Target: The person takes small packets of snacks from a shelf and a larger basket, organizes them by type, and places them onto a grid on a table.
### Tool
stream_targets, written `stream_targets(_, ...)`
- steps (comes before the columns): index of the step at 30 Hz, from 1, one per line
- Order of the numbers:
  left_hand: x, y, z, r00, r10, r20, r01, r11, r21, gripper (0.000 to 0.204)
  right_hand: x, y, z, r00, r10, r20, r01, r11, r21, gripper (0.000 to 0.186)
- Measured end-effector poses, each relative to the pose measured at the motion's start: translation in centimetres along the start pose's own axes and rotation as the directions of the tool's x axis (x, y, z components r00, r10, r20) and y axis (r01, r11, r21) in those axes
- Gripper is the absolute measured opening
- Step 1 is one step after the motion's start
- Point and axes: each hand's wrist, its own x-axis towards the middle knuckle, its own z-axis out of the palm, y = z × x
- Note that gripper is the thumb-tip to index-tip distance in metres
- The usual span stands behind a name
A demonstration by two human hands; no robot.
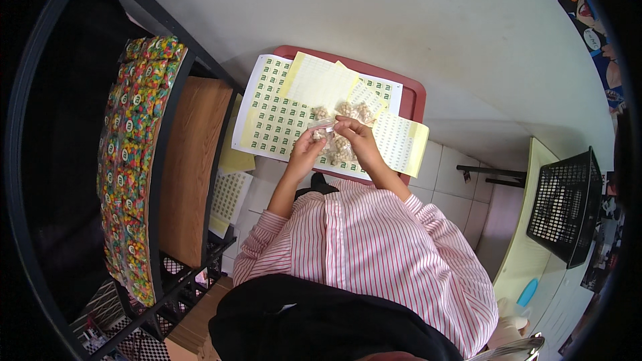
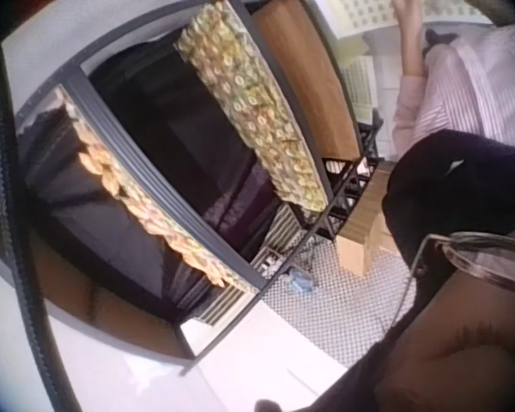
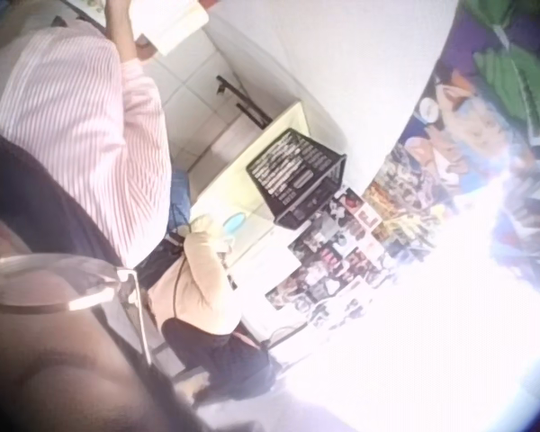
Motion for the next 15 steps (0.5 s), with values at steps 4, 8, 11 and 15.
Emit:
stream_targets(4, -0.6, 0.4, 0.2, 0.999, 0.051, 0.004, -0.051, 0.998, 0.048, 0.03, -0.5, 0.2, 1.6, 1.0, 0.005, -0.028, -0.007, 0.998, -0.064, 0.014)
stream_targets(8, -1.1, 0.6, 0.3, 0.996, 0.089, 0.001, -0.089, 0.994, 0.066, 0.031, -0.6, 0.7, 2.0, 0.999, -0.019, -0.047, 0.015, 0.997, -0.076, 0.013)
stream_targets(11, -1.2, 0.4, -0.2, 0.992, 0.124, 0.026, -0.125, 0.989, 0.077, 0.032, -0.7, 1.3, 2.5, 0.997, -0.055, -0.052, 0.049, 0.993, -0.106, 0.015)
stream_targets(15, -1.5, -0.3, -0.8, 0.995, 0.102, 0.004, -0.102, 0.992, 0.079, 0.031, -0.6, 2.2, 2.9, 0.994, -0.052, -0.096, 0.043, 0.995, -0.093, 0.017)
